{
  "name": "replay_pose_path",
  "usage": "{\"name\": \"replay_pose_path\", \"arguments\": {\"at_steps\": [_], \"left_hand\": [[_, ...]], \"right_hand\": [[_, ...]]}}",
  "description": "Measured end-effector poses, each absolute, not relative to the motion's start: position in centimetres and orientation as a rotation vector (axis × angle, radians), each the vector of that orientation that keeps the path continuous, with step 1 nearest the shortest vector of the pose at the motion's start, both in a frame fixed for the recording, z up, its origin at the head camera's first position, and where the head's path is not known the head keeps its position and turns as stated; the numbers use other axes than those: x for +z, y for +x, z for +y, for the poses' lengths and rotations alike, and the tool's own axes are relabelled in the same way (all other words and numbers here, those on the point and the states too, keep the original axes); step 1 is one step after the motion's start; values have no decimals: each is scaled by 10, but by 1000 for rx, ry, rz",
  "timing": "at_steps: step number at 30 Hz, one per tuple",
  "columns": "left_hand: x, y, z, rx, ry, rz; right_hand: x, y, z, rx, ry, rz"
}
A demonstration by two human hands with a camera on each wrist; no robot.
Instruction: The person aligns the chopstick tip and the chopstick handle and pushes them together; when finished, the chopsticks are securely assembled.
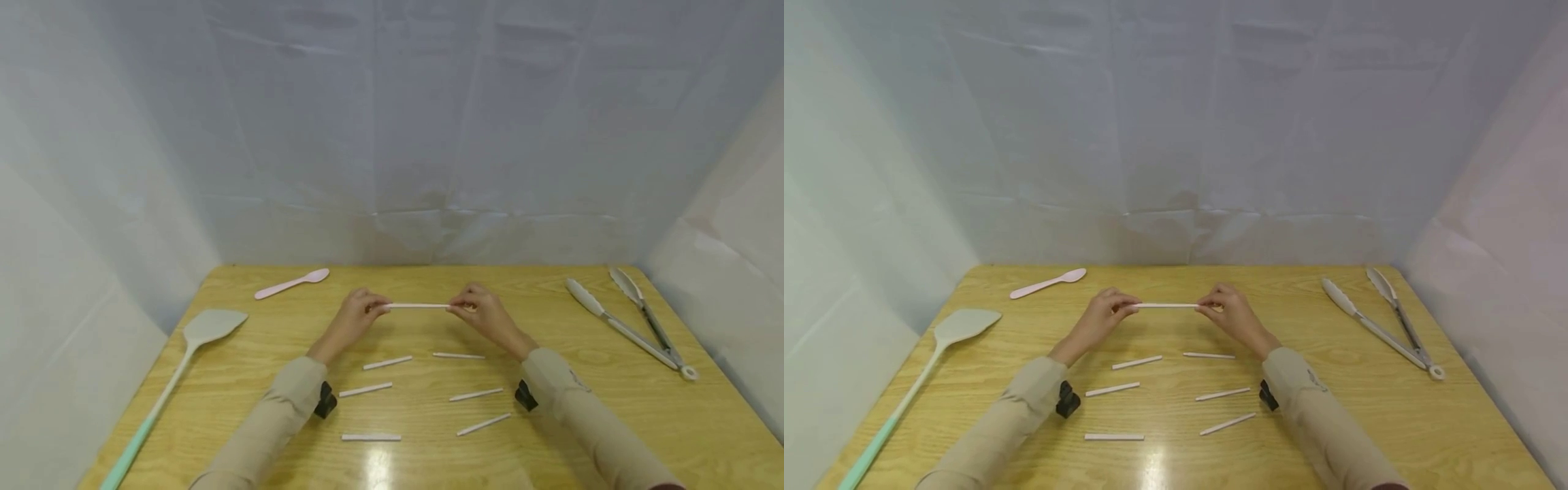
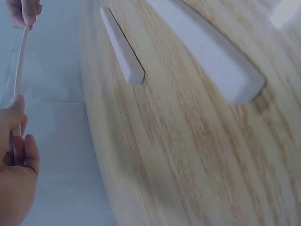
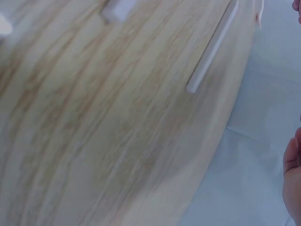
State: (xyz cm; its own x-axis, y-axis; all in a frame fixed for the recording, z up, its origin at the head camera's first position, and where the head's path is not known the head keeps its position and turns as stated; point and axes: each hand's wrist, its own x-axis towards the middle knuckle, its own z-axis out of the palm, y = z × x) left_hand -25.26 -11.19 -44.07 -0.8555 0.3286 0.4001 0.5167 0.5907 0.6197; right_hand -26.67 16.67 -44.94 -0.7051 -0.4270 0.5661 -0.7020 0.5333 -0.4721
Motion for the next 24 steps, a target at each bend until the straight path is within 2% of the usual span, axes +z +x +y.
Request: {"name": "replay_pose_path", "arguments": {"at_steps": [12, 24], "left_hand": [[-450, -264, -113, -1084, -796, -2707], [-462, -271, -119, -1159, -708, -2820]], "right_hand": [[-461, -276, 172, 978, 877, -2582], [-469, -280, 173, 1043, 805, -2747]]}}
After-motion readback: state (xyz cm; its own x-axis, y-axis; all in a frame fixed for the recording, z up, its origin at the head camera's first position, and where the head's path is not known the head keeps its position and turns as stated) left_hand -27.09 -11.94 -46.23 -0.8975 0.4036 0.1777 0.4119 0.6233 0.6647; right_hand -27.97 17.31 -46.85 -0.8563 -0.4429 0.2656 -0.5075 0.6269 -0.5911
